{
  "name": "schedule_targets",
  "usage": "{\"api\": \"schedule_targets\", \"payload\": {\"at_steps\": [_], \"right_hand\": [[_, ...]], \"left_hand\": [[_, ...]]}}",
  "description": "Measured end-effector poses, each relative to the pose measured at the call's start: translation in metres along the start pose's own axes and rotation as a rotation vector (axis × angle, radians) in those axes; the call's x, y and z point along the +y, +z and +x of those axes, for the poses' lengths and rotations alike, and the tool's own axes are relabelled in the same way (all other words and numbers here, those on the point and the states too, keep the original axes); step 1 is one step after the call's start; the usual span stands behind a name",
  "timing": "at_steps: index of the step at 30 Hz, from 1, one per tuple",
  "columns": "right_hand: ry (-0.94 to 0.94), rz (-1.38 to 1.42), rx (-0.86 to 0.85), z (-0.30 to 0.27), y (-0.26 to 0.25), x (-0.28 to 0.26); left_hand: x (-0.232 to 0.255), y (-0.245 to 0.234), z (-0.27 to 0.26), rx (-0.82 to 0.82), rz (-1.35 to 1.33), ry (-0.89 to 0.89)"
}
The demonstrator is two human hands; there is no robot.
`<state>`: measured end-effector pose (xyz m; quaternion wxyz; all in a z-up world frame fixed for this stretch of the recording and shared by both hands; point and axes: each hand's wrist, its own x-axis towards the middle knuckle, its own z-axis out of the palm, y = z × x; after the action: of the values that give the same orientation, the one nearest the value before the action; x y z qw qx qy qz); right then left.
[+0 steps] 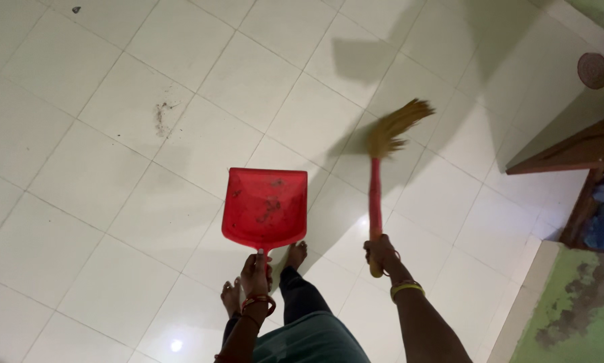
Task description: The person sweeps debris into a red dustpan using a broom, moving between different areas of the tiled floor and around furniture.
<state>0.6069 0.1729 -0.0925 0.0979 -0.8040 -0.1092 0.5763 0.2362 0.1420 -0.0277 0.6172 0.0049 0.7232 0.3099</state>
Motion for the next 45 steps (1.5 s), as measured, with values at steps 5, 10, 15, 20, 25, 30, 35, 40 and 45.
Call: {"api": "schedule_targets", "payload": {"at_steps": [5, 10, 15, 20, 25, 30, 35, 40, 45], "right_hand": [[-0.067, -0.313, -0.033, 0.014, 0.026, -0.007], [-0.13, -0.353, -0.191, -0.014, 0.06, -0.038], [-0.156, -0.722, -0.275, -0.033, 0.082, -0.108], [-0.175, -0.349, -0.178, -0.014, 0.06, -0.097], [-0.43, -0.235, -0.071, -0.011, 0.044, -0.038], [-0.132, -0.133, 0.091, -0.039, 0.016, -0.037], [-0.124, -0.033, 0.182, -0.011, -0.028, -0.047], [-0.058, 0.069, 0.149, 0.026, -0.049, -0.072], [-0.046, -0.114, 0.056, 0.054, -0.024, -0.102]], "left_hand": [[0.005, 0.01, -0.005, 0.065, 0.036, -0.024], [0.009, 0.022, -0.005, 0.085, 0.044, -0.007], [0.012, 0.037, -0.001, 0.056, 0.0, 0.011], [0.012, 0.056, 0.006, 0.07, -0.016, 0.017], [0.018, 0.073, 0.012, -0.015, -0.069, 0.052], [0.036, 0.096, 0.01, -0.046, -0.044, -0.029], [0.051, 0.109, 0.022, -0.127, 0.0, -0.001], [0.067, 0.12, 0.044, -0.11, 0.015, -0.079], [0.082, 0.119, 0.062, -0.187, -0.054, 0.041]]}}
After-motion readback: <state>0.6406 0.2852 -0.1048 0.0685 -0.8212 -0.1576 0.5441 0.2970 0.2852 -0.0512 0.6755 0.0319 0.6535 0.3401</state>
